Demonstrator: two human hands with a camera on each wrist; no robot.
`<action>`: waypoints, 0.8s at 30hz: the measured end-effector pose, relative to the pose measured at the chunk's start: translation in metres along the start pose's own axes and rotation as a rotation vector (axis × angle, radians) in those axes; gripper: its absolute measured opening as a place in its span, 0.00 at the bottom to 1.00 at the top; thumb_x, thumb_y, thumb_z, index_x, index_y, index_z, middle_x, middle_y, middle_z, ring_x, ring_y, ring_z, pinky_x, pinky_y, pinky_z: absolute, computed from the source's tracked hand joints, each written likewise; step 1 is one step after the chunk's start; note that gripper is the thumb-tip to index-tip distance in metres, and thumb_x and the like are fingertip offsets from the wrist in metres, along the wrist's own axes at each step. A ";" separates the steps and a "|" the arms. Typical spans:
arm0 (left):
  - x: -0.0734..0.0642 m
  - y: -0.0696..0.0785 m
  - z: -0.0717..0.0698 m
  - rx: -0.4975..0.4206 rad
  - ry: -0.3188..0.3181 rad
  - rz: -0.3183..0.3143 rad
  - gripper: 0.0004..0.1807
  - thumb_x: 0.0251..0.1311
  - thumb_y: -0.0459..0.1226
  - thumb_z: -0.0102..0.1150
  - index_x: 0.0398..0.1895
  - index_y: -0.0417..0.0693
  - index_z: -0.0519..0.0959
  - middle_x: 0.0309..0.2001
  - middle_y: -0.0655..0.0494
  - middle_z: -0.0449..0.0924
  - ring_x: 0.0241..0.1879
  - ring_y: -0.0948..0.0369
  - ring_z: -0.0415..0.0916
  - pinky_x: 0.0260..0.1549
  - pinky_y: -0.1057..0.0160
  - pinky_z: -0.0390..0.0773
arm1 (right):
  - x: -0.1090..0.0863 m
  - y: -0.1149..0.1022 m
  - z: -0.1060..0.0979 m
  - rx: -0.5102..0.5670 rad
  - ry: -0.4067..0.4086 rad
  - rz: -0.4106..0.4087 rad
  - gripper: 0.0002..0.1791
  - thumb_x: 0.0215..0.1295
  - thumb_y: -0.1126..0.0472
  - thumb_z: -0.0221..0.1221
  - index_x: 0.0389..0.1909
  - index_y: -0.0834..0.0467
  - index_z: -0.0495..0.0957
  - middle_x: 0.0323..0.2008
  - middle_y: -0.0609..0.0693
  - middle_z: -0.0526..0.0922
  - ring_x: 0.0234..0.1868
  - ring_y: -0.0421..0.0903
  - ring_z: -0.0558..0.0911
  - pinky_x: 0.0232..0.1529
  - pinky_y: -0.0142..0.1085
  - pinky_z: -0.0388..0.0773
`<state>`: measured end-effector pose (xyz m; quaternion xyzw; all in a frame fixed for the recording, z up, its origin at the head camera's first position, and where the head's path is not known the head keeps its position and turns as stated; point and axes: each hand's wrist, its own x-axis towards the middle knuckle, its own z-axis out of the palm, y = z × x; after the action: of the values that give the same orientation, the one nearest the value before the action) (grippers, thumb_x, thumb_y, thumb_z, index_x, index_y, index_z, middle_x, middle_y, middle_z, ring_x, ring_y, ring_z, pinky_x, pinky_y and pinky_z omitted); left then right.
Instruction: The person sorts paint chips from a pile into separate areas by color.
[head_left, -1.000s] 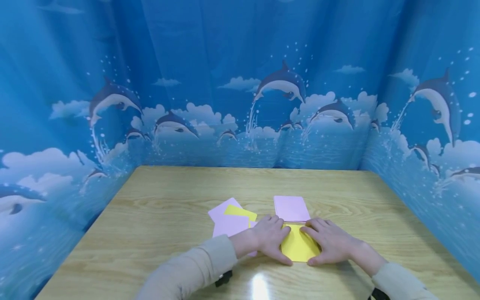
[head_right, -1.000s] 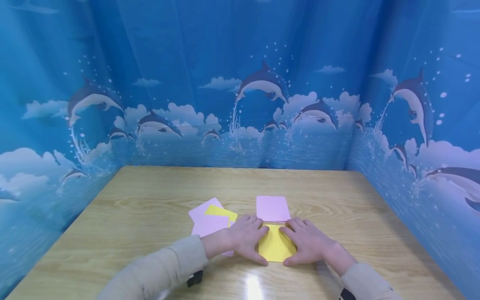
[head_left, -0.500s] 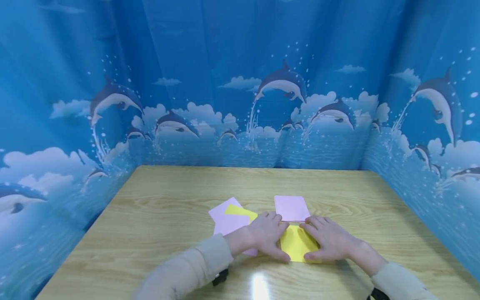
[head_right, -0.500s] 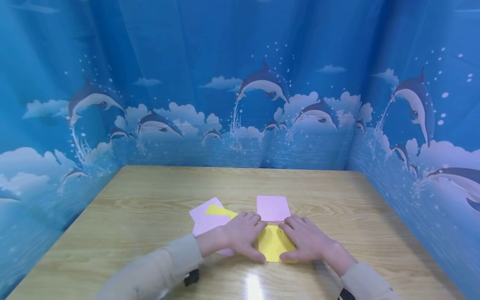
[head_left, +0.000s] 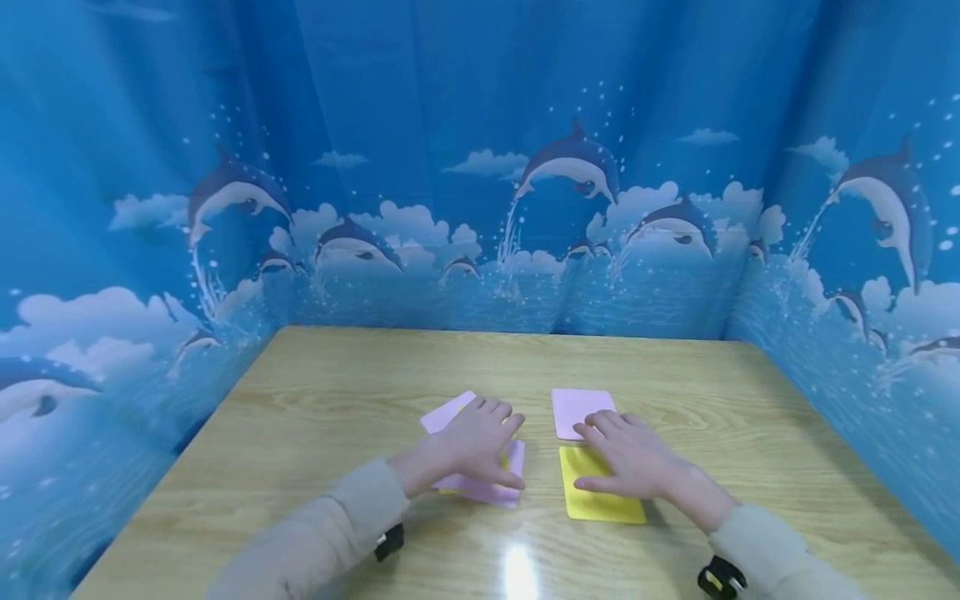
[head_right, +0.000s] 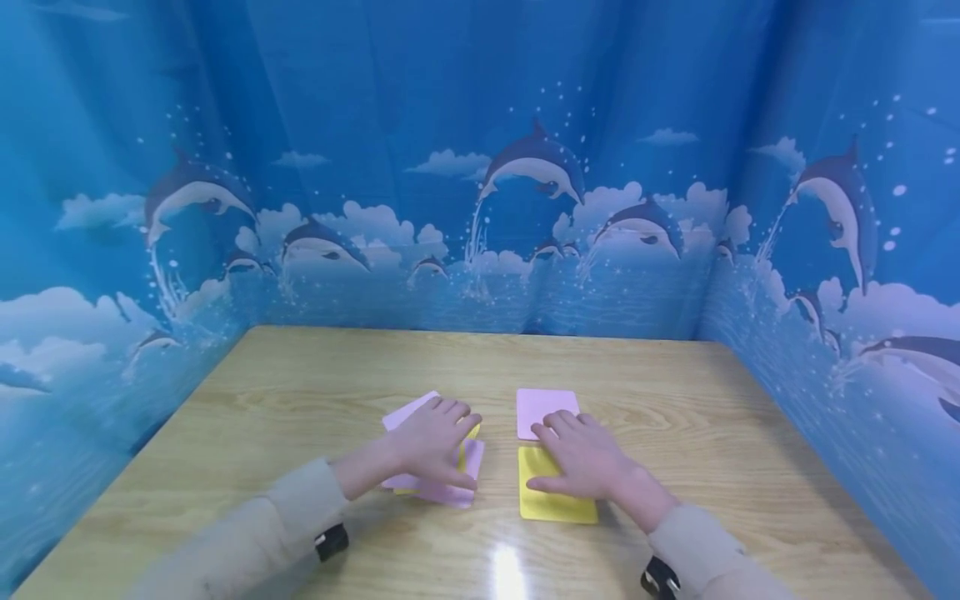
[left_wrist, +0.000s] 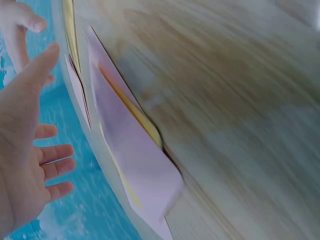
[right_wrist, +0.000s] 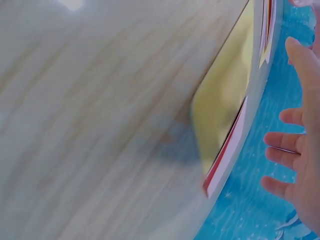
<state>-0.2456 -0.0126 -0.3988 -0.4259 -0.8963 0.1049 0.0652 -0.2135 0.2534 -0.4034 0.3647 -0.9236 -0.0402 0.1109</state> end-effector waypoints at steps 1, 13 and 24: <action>-0.003 -0.003 0.001 0.004 -0.003 -0.007 0.51 0.43 0.75 0.45 0.62 0.48 0.66 0.54 0.53 0.69 0.53 0.57 0.65 0.52 0.57 0.66 | 0.003 -0.001 0.000 -0.002 0.008 -0.010 0.41 0.55 0.30 0.52 0.57 0.60 0.69 0.50 0.55 0.73 0.53 0.53 0.71 0.49 0.52 0.70; -0.041 -0.034 0.014 -0.098 -0.059 -0.088 0.52 0.40 0.71 0.55 0.62 0.44 0.66 0.57 0.48 0.67 0.56 0.53 0.63 0.58 0.52 0.62 | 0.039 -0.025 -0.009 0.047 -0.053 -0.045 0.44 0.51 0.33 0.58 0.60 0.61 0.66 0.55 0.57 0.70 0.56 0.54 0.68 0.51 0.51 0.68; -0.064 -0.052 0.025 -0.111 -0.032 -0.058 0.49 0.42 0.70 0.54 0.60 0.45 0.68 0.55 0.48 0.69 0.55 0.53 0.64 0.57 0.51 0.62 | 0.065 -0.045 0.004 -0.011 0.004 -0.082 0.42 0.50 0.31 0.55 0.57 0.59 0.68 0.51 0.57 0.72 0.53 0.53 0.71 0.47 0.47 0.70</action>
<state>-0.2496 -0.0974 -0.4121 -0.4011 -0.9136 0.0597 0.0302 -0.2308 0.1760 -0.4028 0.4016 -0.9075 -0.0491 0.1132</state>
